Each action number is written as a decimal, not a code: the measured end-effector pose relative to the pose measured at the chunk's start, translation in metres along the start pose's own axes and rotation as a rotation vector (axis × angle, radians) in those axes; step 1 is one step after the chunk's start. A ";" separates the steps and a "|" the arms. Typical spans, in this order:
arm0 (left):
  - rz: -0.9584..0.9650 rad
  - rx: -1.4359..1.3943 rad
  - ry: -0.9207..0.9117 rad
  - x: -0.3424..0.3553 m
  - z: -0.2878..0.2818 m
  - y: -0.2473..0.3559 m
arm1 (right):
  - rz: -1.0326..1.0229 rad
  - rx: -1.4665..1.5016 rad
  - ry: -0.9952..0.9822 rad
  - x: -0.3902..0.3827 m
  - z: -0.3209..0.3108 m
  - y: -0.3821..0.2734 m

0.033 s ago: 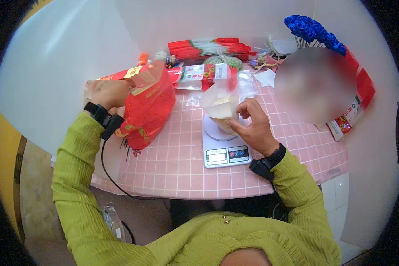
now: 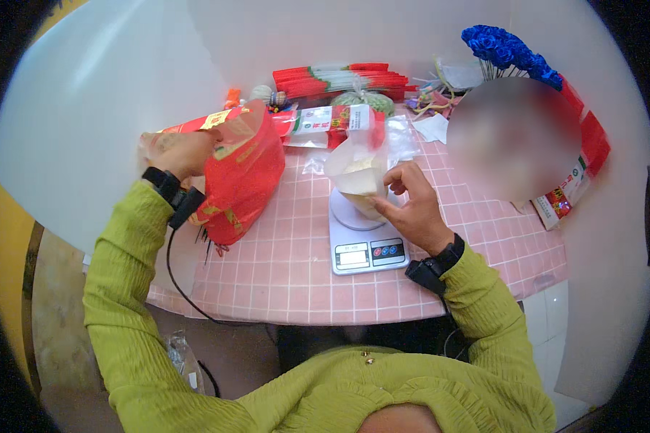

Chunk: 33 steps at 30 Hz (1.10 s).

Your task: The person is weighing white food powder using a digital scale and pouring it into a plastic bag with a paper cup.

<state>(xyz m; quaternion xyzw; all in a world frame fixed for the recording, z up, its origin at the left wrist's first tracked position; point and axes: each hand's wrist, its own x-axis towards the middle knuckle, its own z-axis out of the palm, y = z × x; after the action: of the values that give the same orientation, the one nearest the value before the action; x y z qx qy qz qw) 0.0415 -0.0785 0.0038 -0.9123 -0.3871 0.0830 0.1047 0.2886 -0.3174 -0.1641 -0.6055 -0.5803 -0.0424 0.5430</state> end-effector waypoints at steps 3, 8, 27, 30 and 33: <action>0.073 -0.515 0.072 0.029 0.093 -0.093 | -0.019 0.019 -0.042 0.006 0.006 -0.012; 0.558 -0.456 0.065 0.036 0.066 -0.018 | 0.030 0.031 -0.055 0.003 -0.001 -0.004; 0.064 -1.816 -0.136 0.009 0.017 -0.092 | 0.020 0.080 -0.080 0.002 0.002 -0.009; 0.137 -1.937 -0.029 -0.015 -0.009 -0.054 | 0.020 0.072 -0.076 0.002 0.002 -0.007; 0.195 -1.838 0.013 -0.030 -0.027 -0.021 | 0.023 0.073 -0.073 0.002 0.002 -0.007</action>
<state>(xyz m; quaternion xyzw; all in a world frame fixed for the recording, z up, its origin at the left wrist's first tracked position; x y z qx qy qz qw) 0.0131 -0.0894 0.0373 -0.6658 -0.2219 -0.2533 -0.6658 0.2825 -0.3172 -0.1591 -0.5932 -0.5939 0.0071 0.5435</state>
